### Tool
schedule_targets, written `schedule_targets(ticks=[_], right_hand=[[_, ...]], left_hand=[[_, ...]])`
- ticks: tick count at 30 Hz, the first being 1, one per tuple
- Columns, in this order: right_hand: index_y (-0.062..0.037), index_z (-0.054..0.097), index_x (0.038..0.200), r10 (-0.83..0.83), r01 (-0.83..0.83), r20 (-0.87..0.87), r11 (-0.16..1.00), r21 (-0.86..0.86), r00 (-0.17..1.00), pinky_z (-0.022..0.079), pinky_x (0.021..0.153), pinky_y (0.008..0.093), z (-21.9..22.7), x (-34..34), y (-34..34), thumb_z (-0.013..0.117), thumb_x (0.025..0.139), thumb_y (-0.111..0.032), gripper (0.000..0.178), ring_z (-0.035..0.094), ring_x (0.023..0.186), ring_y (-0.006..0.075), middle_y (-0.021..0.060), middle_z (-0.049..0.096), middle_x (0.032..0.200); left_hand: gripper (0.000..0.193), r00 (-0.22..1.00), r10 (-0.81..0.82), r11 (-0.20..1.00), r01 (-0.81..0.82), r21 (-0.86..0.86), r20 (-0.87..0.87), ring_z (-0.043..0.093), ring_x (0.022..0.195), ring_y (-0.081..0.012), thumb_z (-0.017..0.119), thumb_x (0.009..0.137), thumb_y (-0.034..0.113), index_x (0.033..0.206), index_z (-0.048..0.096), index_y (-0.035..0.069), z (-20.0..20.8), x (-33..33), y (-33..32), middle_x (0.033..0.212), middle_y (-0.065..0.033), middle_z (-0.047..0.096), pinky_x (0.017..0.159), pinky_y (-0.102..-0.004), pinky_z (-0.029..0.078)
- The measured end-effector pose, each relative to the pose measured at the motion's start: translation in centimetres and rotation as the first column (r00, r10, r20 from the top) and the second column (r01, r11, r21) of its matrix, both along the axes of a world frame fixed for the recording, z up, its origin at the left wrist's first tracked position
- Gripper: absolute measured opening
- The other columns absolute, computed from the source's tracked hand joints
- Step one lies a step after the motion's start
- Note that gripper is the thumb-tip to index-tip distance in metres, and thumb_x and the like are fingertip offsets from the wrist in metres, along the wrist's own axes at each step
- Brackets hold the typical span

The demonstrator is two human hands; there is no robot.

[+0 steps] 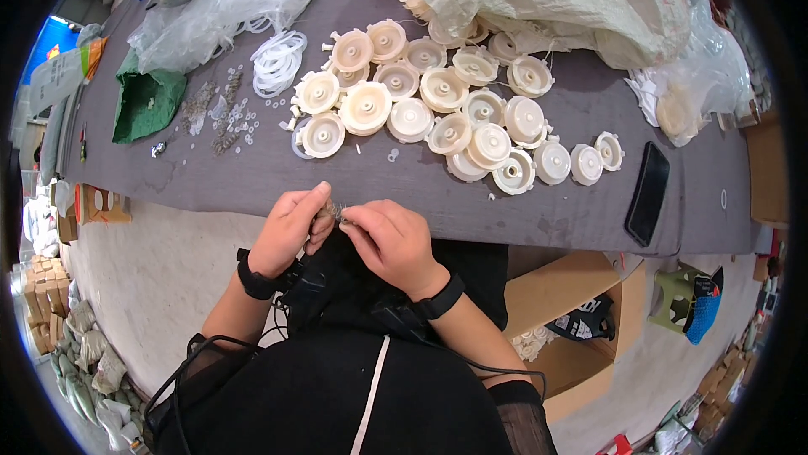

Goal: Assembling small plastic components by inserting metal pins into circular white plastic bases.

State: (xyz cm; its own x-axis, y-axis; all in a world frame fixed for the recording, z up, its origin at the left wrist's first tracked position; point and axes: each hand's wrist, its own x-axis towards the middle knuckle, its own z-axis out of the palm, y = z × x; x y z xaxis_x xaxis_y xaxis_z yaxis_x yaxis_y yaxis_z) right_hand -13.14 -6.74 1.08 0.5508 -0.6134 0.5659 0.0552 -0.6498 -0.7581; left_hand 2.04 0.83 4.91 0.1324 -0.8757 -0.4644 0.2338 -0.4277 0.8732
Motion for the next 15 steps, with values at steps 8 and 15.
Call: schedule_targets(ticks=[8, 15], right_hand=[[-0.0027, 0.060, 0.091, -0.007, 0.003, 0.025, 0.991, 0.134, 1.000, 0.047, 0.055, 0.0277, -0.1, 0.3, 0.0, 0.068, 0.072, 0.001, 0.021, 0.059, 0.063, 0.0188, 0.0090, 0.060, 0.078], [0.0013, 0.059, 0.095, -0.079, -0.052, 0.174, 0.765, 0.642, 0.982, 0.045, 0.059, 0.0206, -1.0, 0.5, 0.2, 0.061, 0.081, 0.003, 0.015, 0.056, 0.066, 0.0091, 0.0040, 0.054, 0.079]], left_hand=[[0.031, 0.993, 0.105, 0.988, -0.098, -0.122, 0.052, 0.052, 0.054, -0.0065, 0.045, 0.095, 0.026, 0.080, 0.057, 0.001, -0.6, -0.5, 0.4, 0.068, -0.0031, 0.056, 0.050, -0.0181, 0.039], [0.012, 0.573, 0.397, 0.917, -0.205, -0.344, 0.717, 0.045, 0.059, -0.0045, 0.059, 0.085, 0.009, 0.090, 0.060, -0.001, -1.2, 3.4, -0.4, 0.071, 0.0014, 0.054, 0.054, -0.0189, 0.038]])
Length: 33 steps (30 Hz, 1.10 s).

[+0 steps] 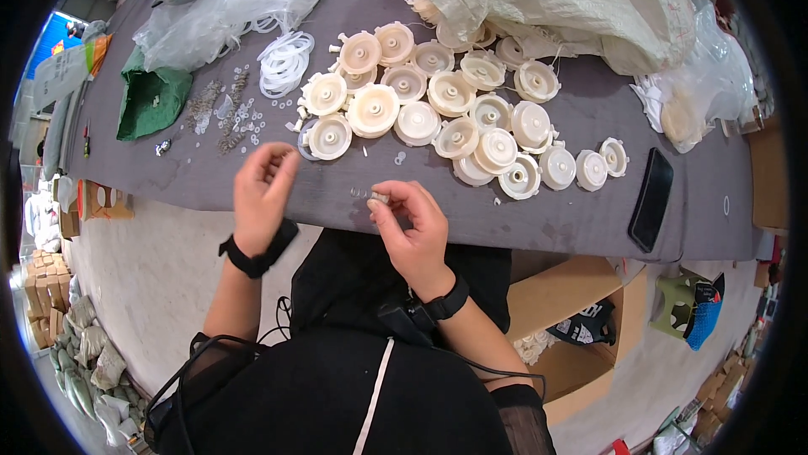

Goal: Assembling small plastic components by inserting metal pins into circular white plastic bases.

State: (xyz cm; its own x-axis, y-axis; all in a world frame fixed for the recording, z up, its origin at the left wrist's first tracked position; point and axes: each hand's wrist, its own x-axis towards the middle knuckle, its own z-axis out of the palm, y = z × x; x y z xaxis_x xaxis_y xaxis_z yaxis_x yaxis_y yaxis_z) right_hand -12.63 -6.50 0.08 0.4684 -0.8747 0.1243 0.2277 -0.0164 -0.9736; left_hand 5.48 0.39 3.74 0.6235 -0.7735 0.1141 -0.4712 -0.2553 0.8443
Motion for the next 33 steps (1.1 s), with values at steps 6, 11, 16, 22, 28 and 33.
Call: schedule_targets(ticks=[6, 11, 16, 22, 28, 33], right_hand=[[0.0014, 0.059, 0.095, 0.024, -0.023, -0.022, 0.999, 0.038, 0.999, 0.045, 0.058, 0.0209, 0.1, 0.2, 0.1, 0.062, 0.080, 0.003, 0.015, 0.057, 0.066, 0.0091, 0.0045, 0.055, 0.080], [0.0020, 0.059, 0.095, 0.077, -0.076, -0.007, 0.993, 0.091, 0.997, 0.047, 0.061, 0.0211, 0.2, 0.2, 0.4, 0.062, 0.081, 0.002, 0.015, 0.059, 0.069, 0.0097, 0.0045, 0.057, 0.082], [0.0038, 0.059, 0.100, 0.159, -0.201, 0.164, 0.938, 0.283, 0.974, 0.051, 0.065, 0.0236, 1.1, -0.2, 0.0, 0.058, 0.085, 0.000, 0.016, 0.061, 0.072, 0.0122, 0.0074, 0.061, 0.087], [0.0038, 0.059, 0.104, 0.190, -0.290, 0.259, 0.851, 0.438, 0.947, 0.053, 0.065, 0.0262, 1.0, -1.0, -0.5, 0.054, 0.089, -0.005, 0.018, 0.062, 0.071, 0.0139, 0.0102, 0.063, 0.084], [0.0029, 0.059, 0.103, 0.225, -0.397, 0.378, 0.783, 0.478, 0.898, 0.053, 0.063, 0.0259, 0.5, -1.5, -0.7, 0.053, 0.089, -0.007, 0.018, 0.062, 0.069, 0.0142, 0.0096, 0.063, 0.082], [0.0023, 0.058, 0.104, 0.199, -0.356, 0.358, 0.818, 0.452, 0.912, 0.053, 0.063, 0.0256, 0.9, -1.6, -1.0, 0.053, 0.090, -0.008, 0.019, 0.062, 0.070, 0.0139, 0.0096, 0.063, 0.085]], left_hand=[[0.020, 0.922, -0.030, 0.988, -0.031, 0.153, 0.385, 0.045, 0.063, -0.0052, 0.065, 0.078, 0.008, 0.097, 0.060, 0.001, 1.0, 2.4, -0.5, 0.080, -0.0008, 0.055, 0.055, -0.0211, 0.038], [0.028, 0.840, -0.421, 0.902, 0.427, -0.062, -0.342, 0.057, 0.077, -0.0094, 0.065, 0.075, 0.000, 0.103, 0.061, 0.000, 2.8, -2.2, -0.1, 0.089, -0.0048, 0.059, 0.069, -0.0220, 0.047], [0.019, 0.874, -0.407, 0.912, 0.406, -0.063, -0.265, 0.060, 0.080, -0.0120, 0.062, 0.077, -0.002, 0.096, 0.064, -0.001, 1.9, -3.1, -0.1, 0.089, -0.0069, 0.061, 0.072, -0.0238, 0.049], [0.019, 0.889, -0.381, 0.923, 0.383, -0.042, -0.255, 0.060, 0.081, -0.0129, 0.063, 0.077, -0.003, 0.096, 0.065, -0.001, 2.3, -3.3, -0.1, 0.089, -0.0074, 0.061, 0.072, -0.0240, 0.049], [0.020, 0.873, -0.402, 0.914, 0.403, -0.055, -0.277, 0.061, 0.081, -0.0131, 0.062, 0.077, -0.003, 0.096, 0.066, -0.001, 2.5, -3.9, -0.4, 0.088, -0.0073, 0.061, 0.072, -0.0239, 0.049], [0.020, 0.889, -0.402, 0.914, 0.403, -0.043, -0.219, 0.060, 0.080, -0.0115, 0.061, 0.077, -0.004, 0.096, 0.065, -0.002, 3.0, -4.6, -1.0, 0.088, -0.0070, 0.061, 0.071, -0.0236, 0.049]])
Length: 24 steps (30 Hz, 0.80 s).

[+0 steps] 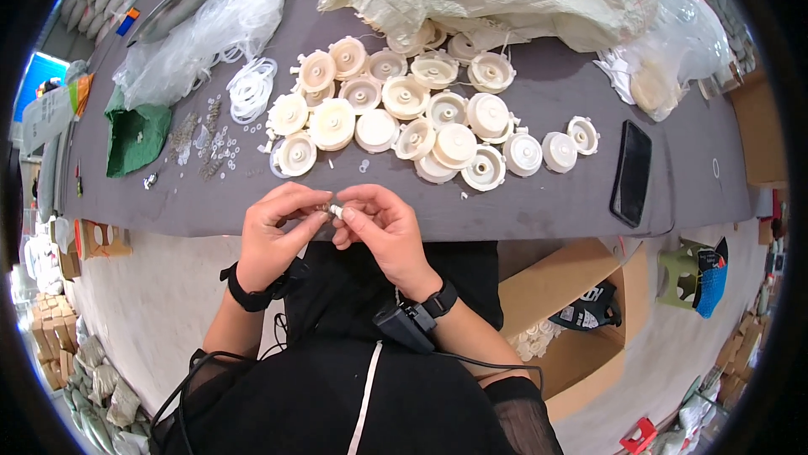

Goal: Assembling small plastic components by inserting metal pins into circular white plastic bases.

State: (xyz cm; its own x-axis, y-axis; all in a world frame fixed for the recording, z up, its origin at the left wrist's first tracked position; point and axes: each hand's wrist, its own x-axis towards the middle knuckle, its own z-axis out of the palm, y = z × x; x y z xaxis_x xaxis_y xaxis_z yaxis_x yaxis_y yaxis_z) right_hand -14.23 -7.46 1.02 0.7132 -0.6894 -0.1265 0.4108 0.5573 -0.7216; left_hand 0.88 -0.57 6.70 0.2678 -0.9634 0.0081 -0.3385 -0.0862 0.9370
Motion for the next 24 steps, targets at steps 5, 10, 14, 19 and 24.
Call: schedule_targets(ticks=[5, 10, 14, 19, 24], right_hand=[[0.0018, 0.057, 0.109, 0.017, -0.018, -0.033, 1.000, -0.024, 0.999, 0.053, 0.065, 0.0261, 0.3, -0.9, -0.9, 0.052, 0.091, -0.009, 0.022, 0.063, 0.074, 0.0149, 0.0116, 0.063, 0.091], [0.0025, 0.056, 0.111, -0.095, 0.093, 0.105, 0.995, 0.020, 0.990, 0.053, 0.065, 0.0271, -0.4, -2.4, -1.5, 0.051, 0.090, -0.007, 0.023, 0.063, 0.076, 0.0169, 0.0126, 0.063, 0.092], [0.0032, 0.057, 0.109, -0.162, 0.157, 0.121, 0.986, 0.049, 0.979, 0.053, 0.064, 0.0275, -0.3, -3.7, -2.4, 0.051, 0.090, -0.006, 0.022, 0.063, 0.074, 0.0177, 0.0132, 0.063, 0.091], [0.0033, 0.057, 0.109, -0.266, 0.263, 0.154, 0.964, 0.044, 0.951, 0.053, 0.063, 0.0280, -0.3, -5.5, -3.1, 0.052, 0.090, -0.007, 0.022, 0.063, 0.072, 0.0184, 0.0132, 0.063, 0.089], [0.0034, 0.058, 0.107, -0.331, 0.281, 0.308, 0.940, 0.195, 0.892, 0.053, 0.061, 0.0296, 0.3, -7.1, -4.1, 0.050, 0.091, -0.008, 0.021, 0.063, 0.071, 0.0195, 0.0148, 0.063, 0.089]], left_hand=[[0.023, 0.999, -0.037, 0.999, 0.037, 0.015, 0.016, 0.060, 0.077, -0.0111, 0.061, 0.077, -0.004, 0.099, 0.064, -0.001, 0.9, -0.6, -1.7, 0.085, -0.0066, 0.062, 0.070, -0.0237, 0.049], [0.024, 0.968, -0.193, 0.981, 0.185, 0.062, 0.160, 0.061, 0.073, -0.0152, 0.061, 0.078, -0.001, 0.103, 0.062, -0.002, 2.2, -1.7, -4.5, 0.079, -0.0081, 0.062, 0.067, -0.0266, 0.050], [0.023, 0.964, -0.260, 0.962, 0.254, 0.098, 0.058, 0.061, 0.072, -0.0136, 0.060, 0.080, 0.001, 0.102, 0.062, -0.003, 2.4, -2.9, -6.5, 0.083, -0.0091, 0.062, 0.067, -0.0249, 0.049], [0.020, 0.939, -0.342, 0.926, 0.329, 0.185, 0.038, 0.060, 0.069, -0.0116, 0.061, 0.080, 0.003, 0.098, 0.064, -0.004, 3.4, -4.8, -8.7, 0.082, -0.0085, 0.063, 0.064, -0.0237, 0.048], [0.020, 0.899, -0.437, 0.890, 0.431, 0.151, 0.012, 0.059, 0.068, -0.0122, 0.060, 0.082, 0.007, 0.099, 0.063, -0.002, 4.0, -6.5, -11.3, 0.082, -0.0094, 0.063, 0.061, -0.0236, 0.047]])
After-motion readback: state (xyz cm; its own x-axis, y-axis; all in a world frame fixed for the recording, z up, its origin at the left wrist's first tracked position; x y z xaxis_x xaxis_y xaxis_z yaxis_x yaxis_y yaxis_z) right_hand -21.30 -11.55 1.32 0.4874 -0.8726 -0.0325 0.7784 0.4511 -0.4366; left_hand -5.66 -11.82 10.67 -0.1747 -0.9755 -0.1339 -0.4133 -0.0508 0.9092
